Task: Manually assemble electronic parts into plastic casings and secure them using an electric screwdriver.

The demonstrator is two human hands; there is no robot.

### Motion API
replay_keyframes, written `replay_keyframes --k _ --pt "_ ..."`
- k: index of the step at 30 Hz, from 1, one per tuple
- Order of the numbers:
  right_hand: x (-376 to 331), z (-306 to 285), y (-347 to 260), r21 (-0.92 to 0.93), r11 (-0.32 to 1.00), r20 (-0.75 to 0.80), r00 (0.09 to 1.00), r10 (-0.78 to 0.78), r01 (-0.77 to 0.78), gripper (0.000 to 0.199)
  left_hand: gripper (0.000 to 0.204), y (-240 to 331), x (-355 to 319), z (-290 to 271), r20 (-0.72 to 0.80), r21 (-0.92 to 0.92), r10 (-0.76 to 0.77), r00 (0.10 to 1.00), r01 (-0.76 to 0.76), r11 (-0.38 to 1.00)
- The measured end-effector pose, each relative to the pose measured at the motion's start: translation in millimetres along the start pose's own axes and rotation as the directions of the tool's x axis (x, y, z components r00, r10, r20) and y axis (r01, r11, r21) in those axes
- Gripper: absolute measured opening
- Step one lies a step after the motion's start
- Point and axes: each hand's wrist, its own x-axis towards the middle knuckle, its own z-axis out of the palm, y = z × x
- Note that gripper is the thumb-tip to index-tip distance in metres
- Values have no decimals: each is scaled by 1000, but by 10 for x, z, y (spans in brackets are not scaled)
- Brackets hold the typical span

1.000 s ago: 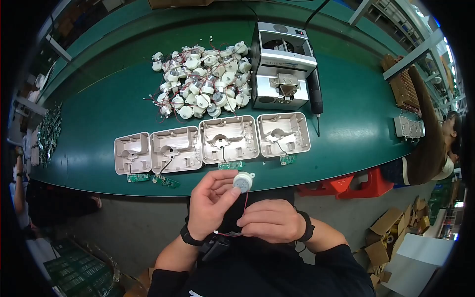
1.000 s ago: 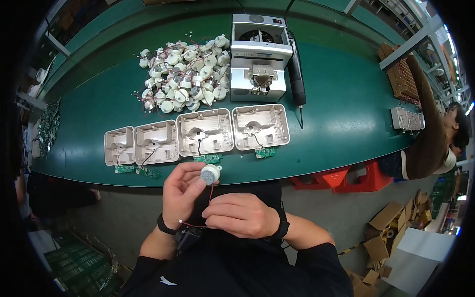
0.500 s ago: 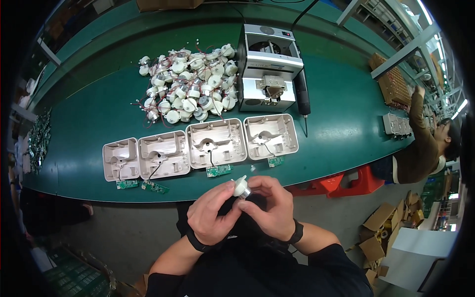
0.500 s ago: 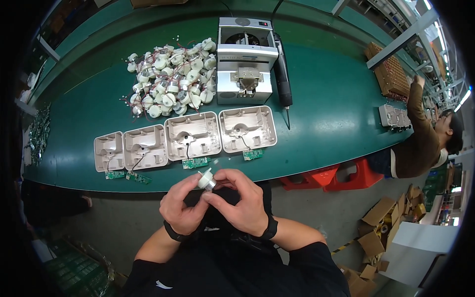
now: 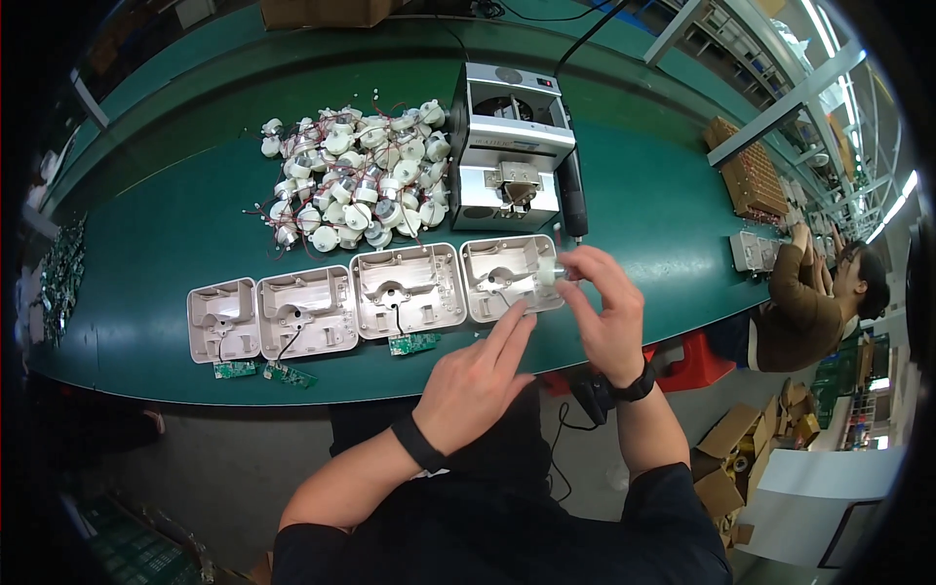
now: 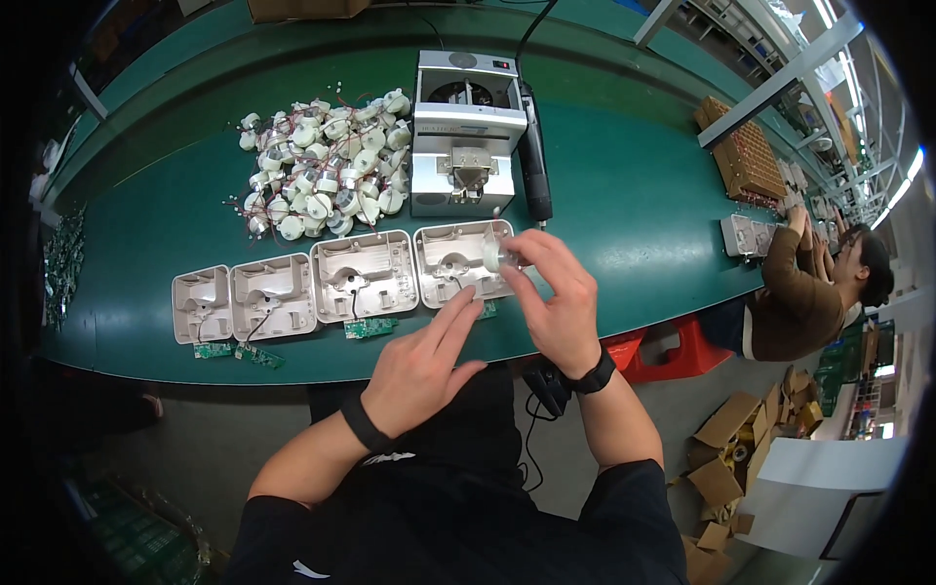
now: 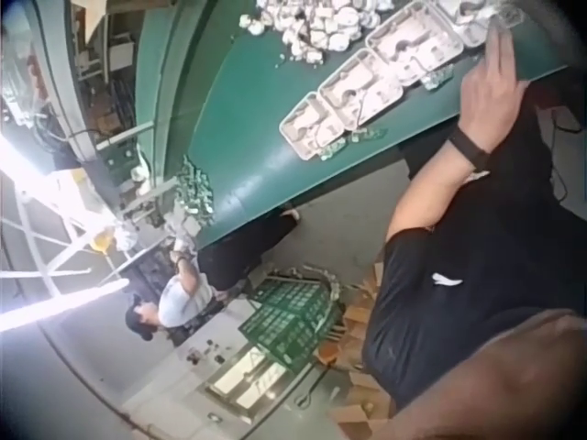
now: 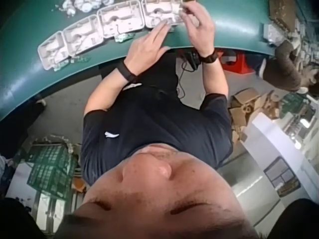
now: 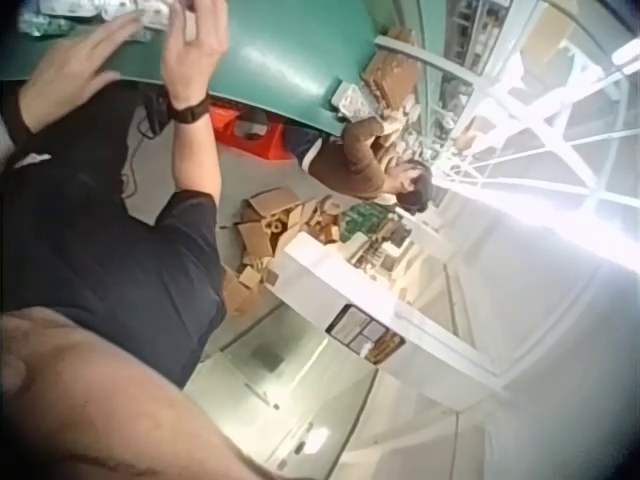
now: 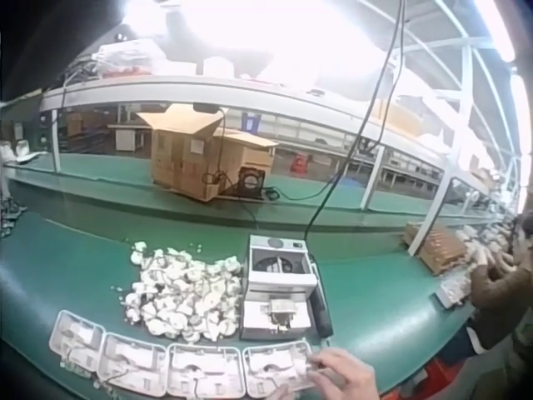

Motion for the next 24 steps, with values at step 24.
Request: replay_keyframes --k 24 --pt "329 332 285 -156 806 422 777 -468 571 26 41 -182 66 315 -25 185 -41 999 45 982"
